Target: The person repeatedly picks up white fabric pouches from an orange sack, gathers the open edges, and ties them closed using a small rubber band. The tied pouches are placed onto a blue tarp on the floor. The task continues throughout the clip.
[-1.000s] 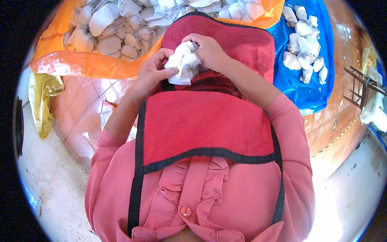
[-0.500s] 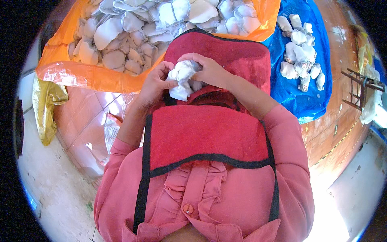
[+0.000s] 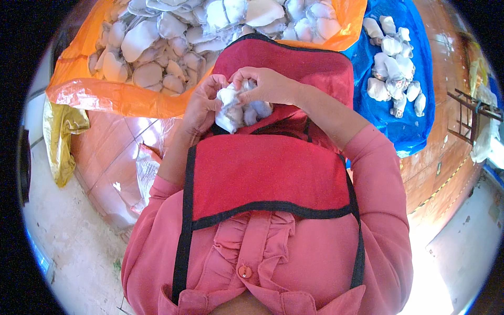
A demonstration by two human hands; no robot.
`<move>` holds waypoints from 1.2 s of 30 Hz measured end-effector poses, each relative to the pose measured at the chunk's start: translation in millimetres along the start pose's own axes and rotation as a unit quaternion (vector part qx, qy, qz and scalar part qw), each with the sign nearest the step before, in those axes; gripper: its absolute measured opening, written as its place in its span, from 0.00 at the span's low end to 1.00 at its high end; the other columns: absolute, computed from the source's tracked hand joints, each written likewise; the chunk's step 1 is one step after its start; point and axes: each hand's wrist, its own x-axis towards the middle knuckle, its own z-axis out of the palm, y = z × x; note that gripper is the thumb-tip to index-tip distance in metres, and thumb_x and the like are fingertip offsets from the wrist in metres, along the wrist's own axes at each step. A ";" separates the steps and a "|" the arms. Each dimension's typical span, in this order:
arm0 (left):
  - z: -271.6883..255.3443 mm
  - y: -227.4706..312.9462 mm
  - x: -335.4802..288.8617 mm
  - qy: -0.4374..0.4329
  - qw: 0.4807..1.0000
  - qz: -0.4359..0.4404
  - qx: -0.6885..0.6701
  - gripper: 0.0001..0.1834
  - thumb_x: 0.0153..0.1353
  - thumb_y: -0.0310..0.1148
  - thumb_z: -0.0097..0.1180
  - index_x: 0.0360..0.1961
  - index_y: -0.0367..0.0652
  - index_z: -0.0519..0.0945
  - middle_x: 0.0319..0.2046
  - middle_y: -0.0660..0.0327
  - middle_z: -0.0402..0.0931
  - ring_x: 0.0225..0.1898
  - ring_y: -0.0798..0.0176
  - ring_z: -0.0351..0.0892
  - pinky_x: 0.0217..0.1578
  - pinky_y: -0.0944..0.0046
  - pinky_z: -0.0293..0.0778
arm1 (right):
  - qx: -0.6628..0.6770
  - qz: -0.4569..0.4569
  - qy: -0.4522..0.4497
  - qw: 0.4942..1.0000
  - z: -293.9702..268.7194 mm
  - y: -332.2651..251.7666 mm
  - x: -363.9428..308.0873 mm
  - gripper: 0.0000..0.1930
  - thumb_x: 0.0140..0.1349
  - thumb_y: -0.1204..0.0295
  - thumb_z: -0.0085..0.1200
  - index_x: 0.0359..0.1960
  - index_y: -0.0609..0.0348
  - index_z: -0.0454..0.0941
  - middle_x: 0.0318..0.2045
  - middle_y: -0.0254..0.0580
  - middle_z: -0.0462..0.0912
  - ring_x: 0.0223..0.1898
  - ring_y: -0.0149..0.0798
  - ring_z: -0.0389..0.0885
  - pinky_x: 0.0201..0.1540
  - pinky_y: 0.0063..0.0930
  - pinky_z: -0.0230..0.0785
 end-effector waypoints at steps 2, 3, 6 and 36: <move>5.2 2.6 -2.2 0.008 1.000 0.002 0.028 0.26 0.39 0.09 0.55 0.41 0.43 0.71 0.38 0.65 0.71 0.42 0.67 0.75 0.43 0.68 0.74 | -0.080 -0.004 0.026 0.996 3.7 -5.7 0.1 0.18 0.54 0.69 0.64 0.46 0.53 0.73 0.45 0.38 0.78 0.48 0.35 0.76 0.52 0.33 0.70; 6.4 2.0 -2.7 0.016 0.999 0.002 0.032 0.26 0.39 0.09 0.53 0.41 0.43 0.71 0.38 0.65 0.71 0.41 0.67 0.75 0.43 0.69 0.74 | -0.106 0.010 0.053 0.993 10.0 -11.8 -2.2 0.19 0.53 0.67 0.63 0.46 0.53 0.73 0.42 0.41 0.79 0.46 0.40 0.79 0.49 0.35 0.71; 11.6 -3.5 -2.6 0.049 0.997 0.021 0.054 0.23 0.42 0.11 0.49 0.42 0.43 0.70 0.38 0.65 0.70 0.40 0.69 0.73 0.41 0.70 0.72 | -0.178 0.023 0.105 0.978 19.1 -23.6 -4.0 0.20 0.53 0.65 0.61 0.48 0.54 0.74 0.42 0.48 0.81 0.45 0.50 0.81 0.48 0.41 0.72; 33.0 8.4 -6.1 0.063 0.809 0.146 0.567 0.22 0.49 0.26 0.62 0.45 0.45 0.68 0.38 0.53 0.74 0.41 0.51 0.78 0.43 0.57 0.74 | -0.211 -0.017 0.127 0.969 4.6 14.8 6.0 0.22 0.58 0.63 0.58 0.54 0.54 0.75 0.51 0.50 0.79 0.53 0.50 0.78 0.55 0.40 0.69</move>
